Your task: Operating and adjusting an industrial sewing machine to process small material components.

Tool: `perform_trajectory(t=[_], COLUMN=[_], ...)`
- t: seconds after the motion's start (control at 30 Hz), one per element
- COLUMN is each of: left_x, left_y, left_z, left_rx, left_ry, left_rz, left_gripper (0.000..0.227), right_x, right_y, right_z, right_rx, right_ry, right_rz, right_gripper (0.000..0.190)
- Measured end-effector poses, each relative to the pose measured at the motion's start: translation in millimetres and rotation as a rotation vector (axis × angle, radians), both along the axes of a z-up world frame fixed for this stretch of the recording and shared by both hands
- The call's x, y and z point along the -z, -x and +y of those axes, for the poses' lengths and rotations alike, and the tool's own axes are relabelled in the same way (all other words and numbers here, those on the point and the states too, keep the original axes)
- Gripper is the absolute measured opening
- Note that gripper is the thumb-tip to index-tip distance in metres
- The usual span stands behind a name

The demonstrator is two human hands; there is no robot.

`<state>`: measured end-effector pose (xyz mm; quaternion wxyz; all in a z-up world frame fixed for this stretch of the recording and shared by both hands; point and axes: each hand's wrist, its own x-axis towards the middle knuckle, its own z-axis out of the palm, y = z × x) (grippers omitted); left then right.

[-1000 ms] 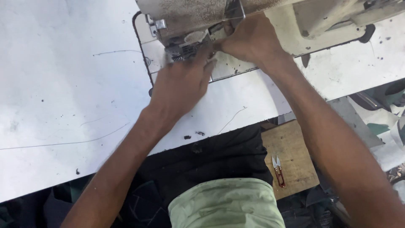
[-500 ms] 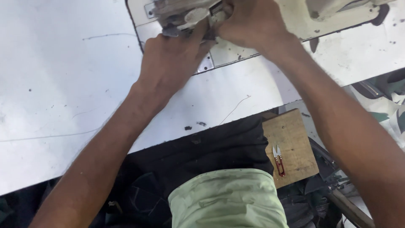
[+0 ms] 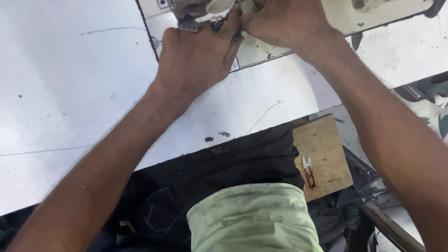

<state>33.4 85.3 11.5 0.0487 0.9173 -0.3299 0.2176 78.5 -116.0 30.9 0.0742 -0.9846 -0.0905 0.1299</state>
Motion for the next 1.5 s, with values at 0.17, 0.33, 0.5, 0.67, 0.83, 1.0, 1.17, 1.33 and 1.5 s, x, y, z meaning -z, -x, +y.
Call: perform_trajectory(t=[0.17, 0.33, 0.5, 0.67, 0.83, 1.0, 1.17, 1.33, 1.5], left_x=[-1.5, -8.3, -12.3, -9.5, -13.4, -13.7, -24.3, -20.2, -11.9], left_y=[0.1, -0.1, -2.0, -1.9, 4.9, 3.1, 2.7, 2.3, 2.4], left_z=[1.9, -3.9, -9.4, -12.5, -10.9, -11.6, -13.8, -10.0, -3.9], left_rx=[0.037, 0.014, 0.0, -0.042, -0.036, -0.033, -0.048, -0.017, 0.006], left_ry=[0.047, -0.039, -0.169, -0.215, -0.185, -0.21, -0.156, -0.06, 0.003], left_rz=[0.006, -0.026, -0.176, -0.177, -0.102, -0.09, 0.1, 0.091, 0.079], left_gripper=[0.041, 0.042, 0.039, 0.036, 0.037, 0.04, 0.043, 0.042, 0.041], right_x=[11.7, -6.7, 11.3, 12.5, 3.6, -2.4, -38.8, 49.9, 131.3], right_y=[-5.6, -2.9, -7.5, -7.3, -5.7, 14.3, 88.1, 246.9, 352.5], right_z=[-9.7, -10.7, -24.1, -27.1, -21.4, -38.7, -61.4, -120.7, -117.6], right_rx=[0.034, 0.071, 0.054, -0.025, 0.05, 0.101, 0.119, 0.534, 0.655], right_ry=[-0.163, -0.248, -0.311, -0.327, -0.295, -0.425, -0.753, -0.46, -0.255], right_rz=[0.026, 0.036, -0.044, -0.112, -0.053, -0.044, -0.462, -0.444, -0.199], right_gripper=[0.033, 0.037, 0.045, 0.05, 0.059, 0.031, 0.018, 0.023, 0.041])
